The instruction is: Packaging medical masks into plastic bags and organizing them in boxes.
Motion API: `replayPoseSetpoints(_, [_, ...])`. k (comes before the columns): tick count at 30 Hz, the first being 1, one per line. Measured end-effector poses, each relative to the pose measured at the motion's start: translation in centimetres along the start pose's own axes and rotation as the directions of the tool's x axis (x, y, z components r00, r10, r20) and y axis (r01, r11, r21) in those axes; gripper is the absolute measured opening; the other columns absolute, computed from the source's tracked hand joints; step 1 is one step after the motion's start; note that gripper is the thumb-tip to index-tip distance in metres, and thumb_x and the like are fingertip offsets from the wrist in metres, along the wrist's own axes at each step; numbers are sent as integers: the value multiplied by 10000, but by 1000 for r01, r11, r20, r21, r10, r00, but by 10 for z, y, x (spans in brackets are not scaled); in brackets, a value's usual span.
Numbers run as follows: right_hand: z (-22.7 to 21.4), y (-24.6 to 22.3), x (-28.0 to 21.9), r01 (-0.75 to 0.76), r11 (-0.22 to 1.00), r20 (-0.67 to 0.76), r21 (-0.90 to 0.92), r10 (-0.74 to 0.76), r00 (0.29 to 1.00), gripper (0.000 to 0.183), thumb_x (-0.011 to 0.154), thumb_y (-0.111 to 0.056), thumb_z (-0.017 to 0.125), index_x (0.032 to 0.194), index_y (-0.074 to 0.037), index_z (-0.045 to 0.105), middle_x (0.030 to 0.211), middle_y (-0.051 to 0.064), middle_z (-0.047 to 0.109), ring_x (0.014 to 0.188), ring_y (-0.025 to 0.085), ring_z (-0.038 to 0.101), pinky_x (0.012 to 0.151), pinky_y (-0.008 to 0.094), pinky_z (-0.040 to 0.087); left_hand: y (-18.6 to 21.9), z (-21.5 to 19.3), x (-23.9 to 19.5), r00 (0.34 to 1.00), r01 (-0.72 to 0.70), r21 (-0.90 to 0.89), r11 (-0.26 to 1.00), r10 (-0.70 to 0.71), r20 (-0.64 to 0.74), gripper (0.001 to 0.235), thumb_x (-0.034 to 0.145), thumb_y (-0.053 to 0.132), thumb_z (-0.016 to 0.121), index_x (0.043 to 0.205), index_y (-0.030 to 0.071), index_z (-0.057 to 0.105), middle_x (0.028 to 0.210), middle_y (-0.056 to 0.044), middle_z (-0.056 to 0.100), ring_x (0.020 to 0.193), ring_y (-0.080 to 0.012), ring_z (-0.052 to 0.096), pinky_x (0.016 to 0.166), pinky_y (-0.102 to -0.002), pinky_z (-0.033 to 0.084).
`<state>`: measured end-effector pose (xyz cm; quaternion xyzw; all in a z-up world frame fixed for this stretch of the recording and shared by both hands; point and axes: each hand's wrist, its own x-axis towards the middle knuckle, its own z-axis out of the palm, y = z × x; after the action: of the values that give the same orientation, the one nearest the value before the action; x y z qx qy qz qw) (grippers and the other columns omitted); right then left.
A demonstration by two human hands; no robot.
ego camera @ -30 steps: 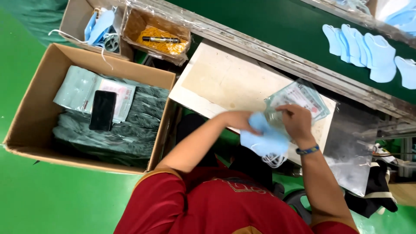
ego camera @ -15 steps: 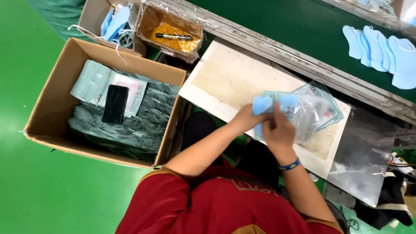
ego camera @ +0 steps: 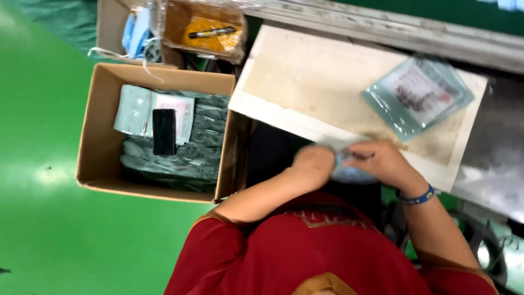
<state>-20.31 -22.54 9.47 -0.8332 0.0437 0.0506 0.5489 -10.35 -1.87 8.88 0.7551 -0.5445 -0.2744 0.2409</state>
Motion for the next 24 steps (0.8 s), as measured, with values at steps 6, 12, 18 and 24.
replayPoseSetpoints(6, [-7,-35,-13,-27,972,-164,234,67,984,216,900,-101,746,1100,-19,757,928,38,772,837,51,656,725,242,536,52,-81,-33,779,-68,-33,997,32,-626,308,969,243,733,1216,68,677,1085,-110,697,1023,-302,652,848,-399,550])
replayPoseSetpoints(12, [-2,-51,-14,141,990,-243,16,-133,961,133,924,-96,734,1017,-10,772,925,45,786,848,67,696,759,244,551,28,-63,-12,856,-155,-34,987,117,-503,330,888,238,757,1157,57,699,1062,-79,662,1048,-291,573,901,-436,421])
replayPoseSetpoints(18, [-22,-48,-33,-33,999,-366,-15,25,930,171,924,-122,747,1062,-37,800,887,54,791,744,90,688,669,255,549,24,-64,-14,932,-141,-130,981,87,-351,150,954,264,688,1003,123,703,918,-93,683,946,-332,637,833,-474,482])
replayPoseSetpoints(24, [-27,12,-9,196,952,-431,234,-79,899,216,1066,-102,654,1201,65,676,1165,169,715,1110,212,711,1012,332,577,-104,-50,39,929,-104,2,995,97,-356,233,1016,329,582,1024,116,675,986,-149,719,961,-357,688,865,-474,532])
